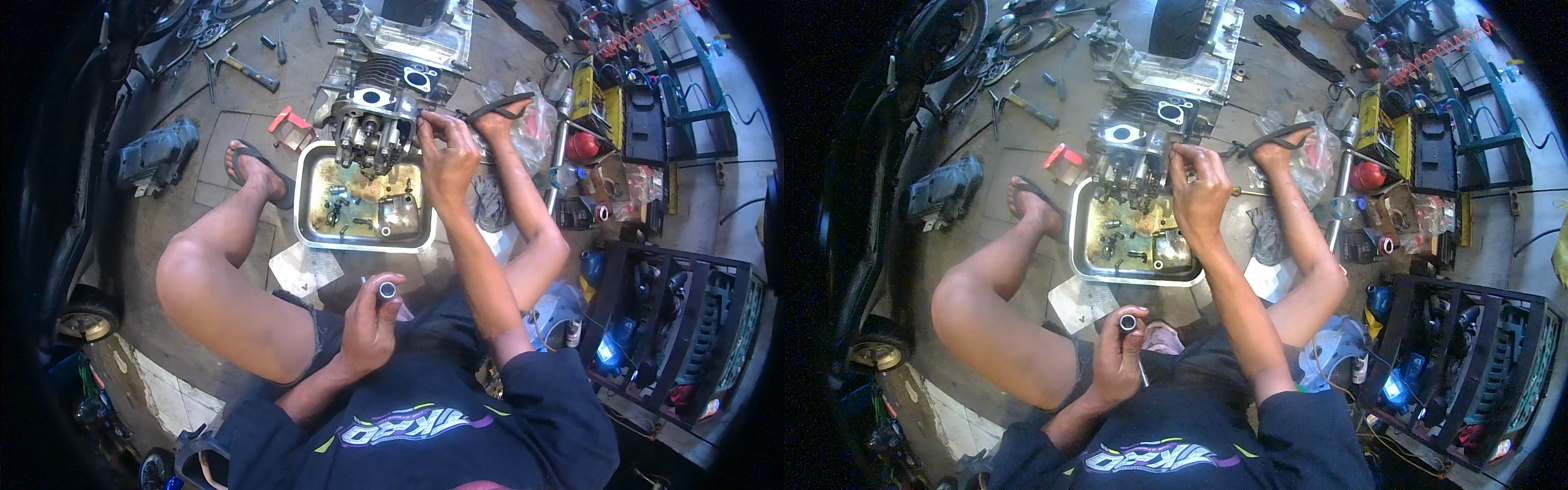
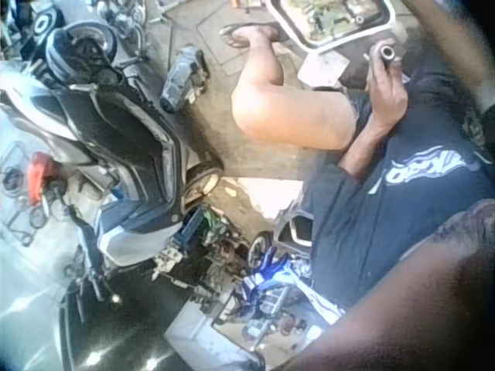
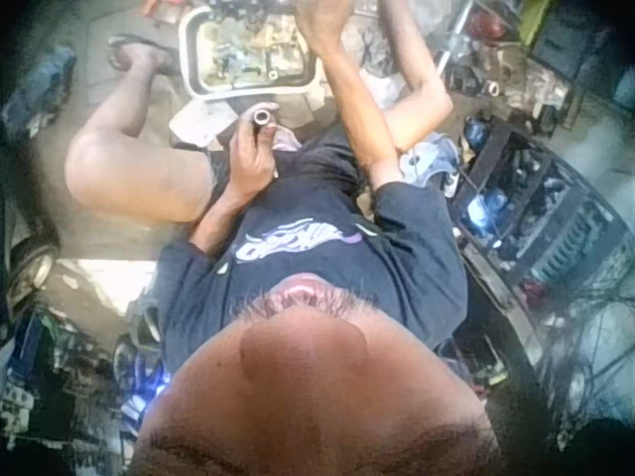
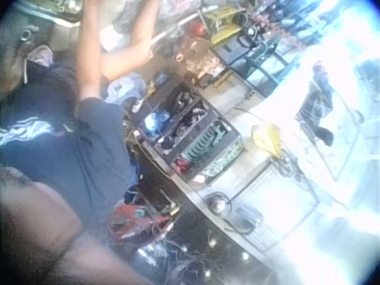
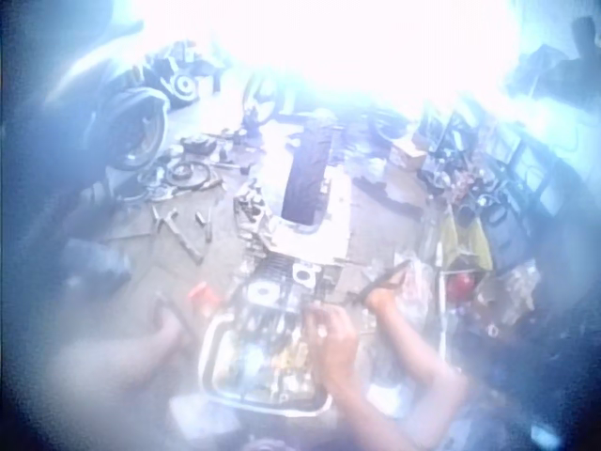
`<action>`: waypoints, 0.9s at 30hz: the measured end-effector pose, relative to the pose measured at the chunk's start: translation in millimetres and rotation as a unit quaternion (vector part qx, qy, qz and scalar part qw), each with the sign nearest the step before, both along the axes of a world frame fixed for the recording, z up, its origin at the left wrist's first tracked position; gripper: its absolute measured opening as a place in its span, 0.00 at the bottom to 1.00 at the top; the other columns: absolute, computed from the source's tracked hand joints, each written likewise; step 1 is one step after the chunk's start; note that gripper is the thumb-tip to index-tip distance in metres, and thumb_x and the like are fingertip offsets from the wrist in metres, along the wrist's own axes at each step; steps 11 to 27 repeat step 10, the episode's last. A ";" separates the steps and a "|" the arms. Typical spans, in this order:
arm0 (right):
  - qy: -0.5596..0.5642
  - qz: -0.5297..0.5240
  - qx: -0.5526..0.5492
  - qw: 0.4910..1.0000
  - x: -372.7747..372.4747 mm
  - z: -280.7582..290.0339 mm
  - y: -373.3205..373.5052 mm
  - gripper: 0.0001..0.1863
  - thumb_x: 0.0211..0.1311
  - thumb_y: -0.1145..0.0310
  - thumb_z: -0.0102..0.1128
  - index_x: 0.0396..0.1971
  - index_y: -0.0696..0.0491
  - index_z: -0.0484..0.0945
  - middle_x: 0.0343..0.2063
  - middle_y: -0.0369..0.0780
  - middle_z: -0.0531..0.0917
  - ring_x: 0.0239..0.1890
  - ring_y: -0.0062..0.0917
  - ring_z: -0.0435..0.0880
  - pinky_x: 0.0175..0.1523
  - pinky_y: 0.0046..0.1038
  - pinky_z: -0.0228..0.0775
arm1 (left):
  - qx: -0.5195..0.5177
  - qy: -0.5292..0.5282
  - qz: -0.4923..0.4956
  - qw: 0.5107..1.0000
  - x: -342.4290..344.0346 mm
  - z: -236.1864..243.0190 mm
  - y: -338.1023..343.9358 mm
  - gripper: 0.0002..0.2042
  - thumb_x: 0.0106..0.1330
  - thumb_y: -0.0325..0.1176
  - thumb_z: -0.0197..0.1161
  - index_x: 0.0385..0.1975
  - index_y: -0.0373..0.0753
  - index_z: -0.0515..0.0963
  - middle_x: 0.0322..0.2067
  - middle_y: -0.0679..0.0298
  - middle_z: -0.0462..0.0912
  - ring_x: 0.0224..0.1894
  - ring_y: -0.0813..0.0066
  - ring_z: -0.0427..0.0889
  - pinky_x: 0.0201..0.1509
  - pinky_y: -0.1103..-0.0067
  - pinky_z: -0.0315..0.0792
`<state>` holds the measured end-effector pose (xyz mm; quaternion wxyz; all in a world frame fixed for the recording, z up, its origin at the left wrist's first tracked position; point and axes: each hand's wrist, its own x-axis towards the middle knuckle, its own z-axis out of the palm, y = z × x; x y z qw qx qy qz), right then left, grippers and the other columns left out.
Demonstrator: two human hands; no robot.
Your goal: The person uses a T-handle socket wrench to unscrew bolts from the cylinder head of a motorcycle engine, then removes the socket and handle from the engine and holds the socket.
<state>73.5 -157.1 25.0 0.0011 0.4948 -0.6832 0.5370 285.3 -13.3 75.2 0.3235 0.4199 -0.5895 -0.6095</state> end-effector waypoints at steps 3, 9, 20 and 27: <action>-0.232 -0.061 0.035 0.970 19.7 -0.6 -0.9 0.09 0.61 0.71 0.64 0.38 0.60 0.82 0.31 0.41 0.84 0.32 0.23 0.83 0.39 0.26 0.75 | 0.035 0.034 -0.001 0.999 -1.0 -0.3 1.9 0.11 0.73 0.34 0.54 0.50 0.35 0.73 0.36 0.58 0.78 0.33 0.71 0.79 0.37 0.76 0.72; -0.146 -0.021 0.072 0.986 4.2 -5.3 3.2 0.12 0.64 0.65 0.63 0.41 0.58 0.80 0.38 0.42 0.84 0.36 0.26 0.83 0.46 0.28 0.75 | 0.002 0.036 -0.040 0.999 -7.7 1.6 5.7 0.12 0.72 0.34 0.55 0.50 0.35 0.73 0.37 0.59 0.78 0.31 0.71 0.77 0.38 0.76 0.71; -0.106 -0.017 0.091 0.990 -6.5 -5.7 5.9 0.13 0.65 0.64 0.62 0.42 0.57 0.80 0.40 0.42 0.84 0.38 0.28 0.83 0.47 0.30 0.75 | 0.004 0.035 -0.051 0.998 -10.0 6.4 7.2 0.12 0.72 0.35 0.55 0.50 0.36 0.73 0.37 0.58 0.78 0.32 0.71 0.77 0.40 0.75 0.71; -0.106 -0.017 0.091 0.990 -6.5 -5.7 5.9 0.13 0.65 0.64 0.62 0.42 0.57 0.80 0.40 0.42 0.84 0.38 0.28 0.83 0.47 0.30 0.75 | 0.004 0.035 -0.051 0.998 -10.0 6.4 7.2 0.12 0.72 0.35 0.55 0.50 0.36 0.73 0.37 0.58 0.78 0.32 0.71 0.77 0.40 0.75 0.71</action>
